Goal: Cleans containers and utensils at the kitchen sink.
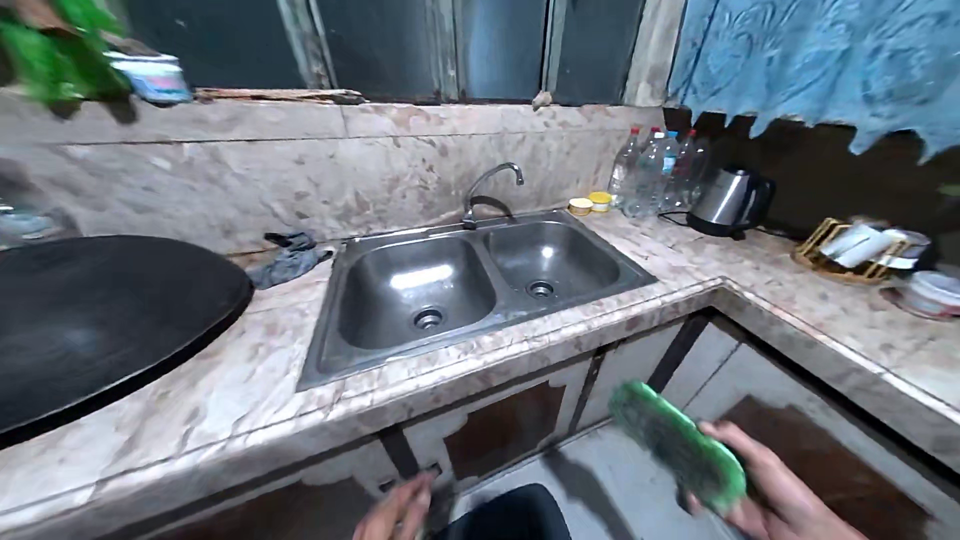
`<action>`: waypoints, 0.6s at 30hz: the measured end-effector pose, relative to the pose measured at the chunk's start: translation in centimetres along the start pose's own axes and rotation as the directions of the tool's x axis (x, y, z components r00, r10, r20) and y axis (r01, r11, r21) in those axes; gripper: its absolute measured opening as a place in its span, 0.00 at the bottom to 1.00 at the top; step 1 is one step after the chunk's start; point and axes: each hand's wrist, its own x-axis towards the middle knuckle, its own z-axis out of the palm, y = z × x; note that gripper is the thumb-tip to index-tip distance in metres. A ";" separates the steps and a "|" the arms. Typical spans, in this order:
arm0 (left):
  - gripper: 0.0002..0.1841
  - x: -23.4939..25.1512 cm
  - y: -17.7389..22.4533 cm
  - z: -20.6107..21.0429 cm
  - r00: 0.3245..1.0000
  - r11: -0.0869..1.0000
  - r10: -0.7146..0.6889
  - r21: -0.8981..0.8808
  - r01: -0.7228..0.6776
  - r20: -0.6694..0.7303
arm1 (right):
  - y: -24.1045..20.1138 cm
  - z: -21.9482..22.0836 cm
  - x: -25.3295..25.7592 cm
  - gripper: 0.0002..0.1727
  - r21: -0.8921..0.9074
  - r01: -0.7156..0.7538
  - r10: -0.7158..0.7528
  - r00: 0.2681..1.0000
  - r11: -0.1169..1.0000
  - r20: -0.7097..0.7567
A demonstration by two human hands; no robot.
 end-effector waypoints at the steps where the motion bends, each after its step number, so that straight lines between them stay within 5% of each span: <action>1: 0.24 4.6 2.4 -0.5 0.999 0.999 0.049 0.019 -0.048 -0.007 | -1.1 0.4 2.7 0.21 0.061 0.012 -0.012 1.000 0.998 0.003; 6: 0.24 25.6 10.4 -1.3 0.949 0.947 0.261 0.237 -0.216 -0.176 | -5.8 -1.2 17.0 0.22 0.253 0.025 -0.057 0.991 0.967 0.120; 10: 0.22 40.2 13.4 -2.0 0.957 0.954 0.132 0.294 -0.052 -0.259 | -9.6 -2.2 29.9 0.25 0.316 0.084 -0.103 0.994 0.945 0.045; 15: 0.30 56.3 13.2 -2.8 0.951 0.886 -0.048 0.427 0.182 -0.306 | -12.6 -3.5 43.4 0.30 0.384 -0.095 0.040 0.988 0.918 0.148; 18: 0.38 63.8 12.1 -3.2 0.951 0.795 -0.043 0.566 0.219 -0.307 | -14.4 -2.4 49.3 0.28 0.449 -0.139 0.135 0.990 0.883 0.042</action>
